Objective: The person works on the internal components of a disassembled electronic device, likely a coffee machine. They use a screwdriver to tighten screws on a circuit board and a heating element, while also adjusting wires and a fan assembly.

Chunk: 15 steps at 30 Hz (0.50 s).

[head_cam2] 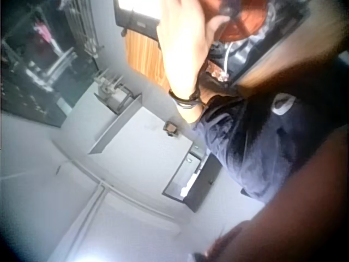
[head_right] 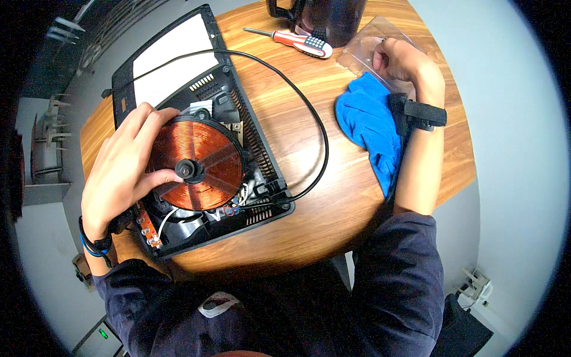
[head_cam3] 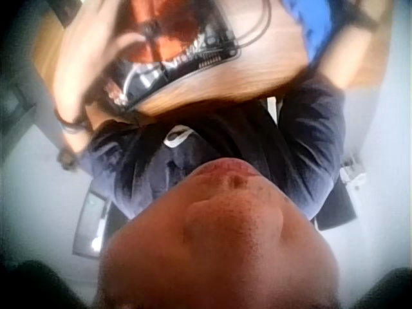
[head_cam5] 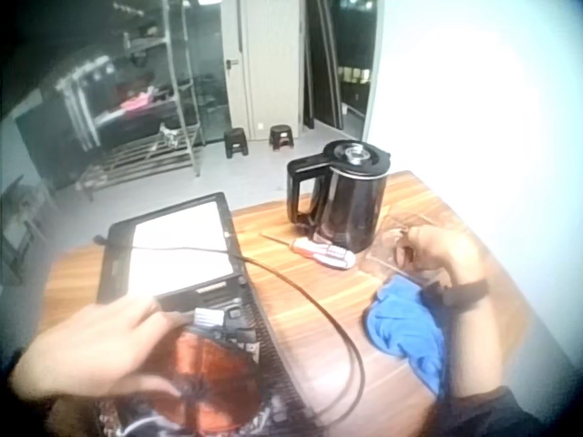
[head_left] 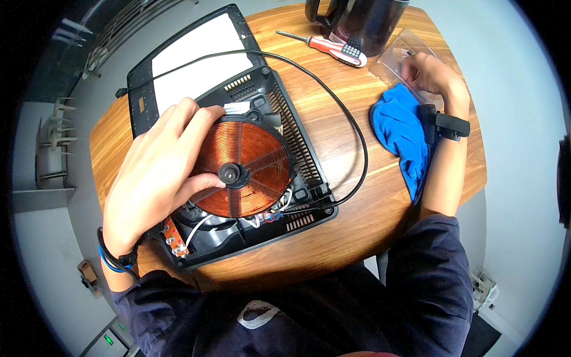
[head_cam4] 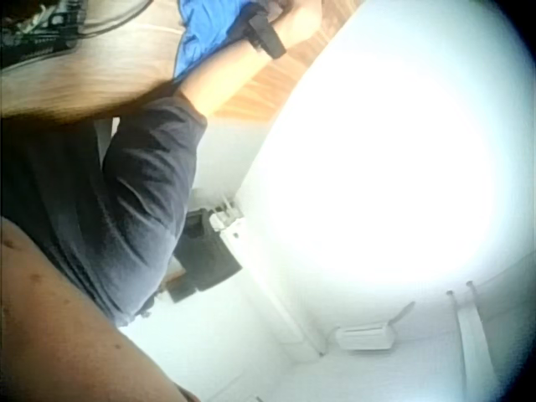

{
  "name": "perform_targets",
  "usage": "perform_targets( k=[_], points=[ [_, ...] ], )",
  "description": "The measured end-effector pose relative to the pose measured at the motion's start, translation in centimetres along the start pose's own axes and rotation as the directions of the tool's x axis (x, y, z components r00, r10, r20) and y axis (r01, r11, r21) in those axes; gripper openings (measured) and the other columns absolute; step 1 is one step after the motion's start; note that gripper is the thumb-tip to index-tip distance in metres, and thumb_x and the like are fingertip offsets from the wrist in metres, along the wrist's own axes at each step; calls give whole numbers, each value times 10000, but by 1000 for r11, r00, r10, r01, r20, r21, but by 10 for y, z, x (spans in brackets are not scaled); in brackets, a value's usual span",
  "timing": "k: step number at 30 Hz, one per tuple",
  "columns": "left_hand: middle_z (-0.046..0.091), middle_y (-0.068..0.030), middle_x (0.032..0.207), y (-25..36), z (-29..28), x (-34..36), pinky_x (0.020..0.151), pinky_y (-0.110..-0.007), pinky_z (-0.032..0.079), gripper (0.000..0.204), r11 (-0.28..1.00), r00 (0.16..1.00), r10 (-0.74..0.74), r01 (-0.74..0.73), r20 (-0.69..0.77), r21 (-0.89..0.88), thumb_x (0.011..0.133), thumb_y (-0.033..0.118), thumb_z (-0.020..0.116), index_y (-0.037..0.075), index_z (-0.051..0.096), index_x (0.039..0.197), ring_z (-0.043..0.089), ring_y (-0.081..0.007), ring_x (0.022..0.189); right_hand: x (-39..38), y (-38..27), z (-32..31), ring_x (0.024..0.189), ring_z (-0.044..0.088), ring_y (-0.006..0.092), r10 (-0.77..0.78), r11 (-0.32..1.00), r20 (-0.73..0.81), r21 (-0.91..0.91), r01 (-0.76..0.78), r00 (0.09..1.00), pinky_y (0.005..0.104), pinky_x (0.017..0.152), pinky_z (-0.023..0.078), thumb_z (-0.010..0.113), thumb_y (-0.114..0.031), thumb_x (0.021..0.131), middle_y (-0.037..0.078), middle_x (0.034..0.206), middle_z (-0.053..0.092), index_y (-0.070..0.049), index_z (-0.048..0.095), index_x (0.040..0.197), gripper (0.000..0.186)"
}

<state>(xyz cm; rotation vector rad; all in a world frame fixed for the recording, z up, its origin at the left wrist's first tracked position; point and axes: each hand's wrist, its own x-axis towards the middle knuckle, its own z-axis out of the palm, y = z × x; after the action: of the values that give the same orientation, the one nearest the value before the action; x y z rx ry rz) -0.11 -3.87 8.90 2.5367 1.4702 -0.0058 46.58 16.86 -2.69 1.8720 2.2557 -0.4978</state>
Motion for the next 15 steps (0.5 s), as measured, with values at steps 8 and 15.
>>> perform_targets(
  k=[8, 15],
  points=[
    [643, -216, 1258, -9, 5, -18, 966, -529, 548, 827, 995, 997, -75, 74, -17, -66, 757, 321, 956, -9, 591, 1421, 652, -503, 1177, -6, 11, -8, 930, 754, 178, -155, 963, -89, 209, 171, 984, 354, 855, 623, 772, 87, 873, 49, 945, 772, -36, 759, 1116, 272],
    [672, -187, 1226, -13, 12, -41, 887, -528, 580, 706, 993, 992, -102, 97, -69, -64, 796, 245, 946, 22, 578, 1355, 692, -487, 1137, -4, 27, -9, 956, 737, 188, -71, 980, -111, 180, 91, 991, 372, 900, 613, 855, 13, 881, 42, 971, 769, -71, 772, 1165, 307]
  ],
)
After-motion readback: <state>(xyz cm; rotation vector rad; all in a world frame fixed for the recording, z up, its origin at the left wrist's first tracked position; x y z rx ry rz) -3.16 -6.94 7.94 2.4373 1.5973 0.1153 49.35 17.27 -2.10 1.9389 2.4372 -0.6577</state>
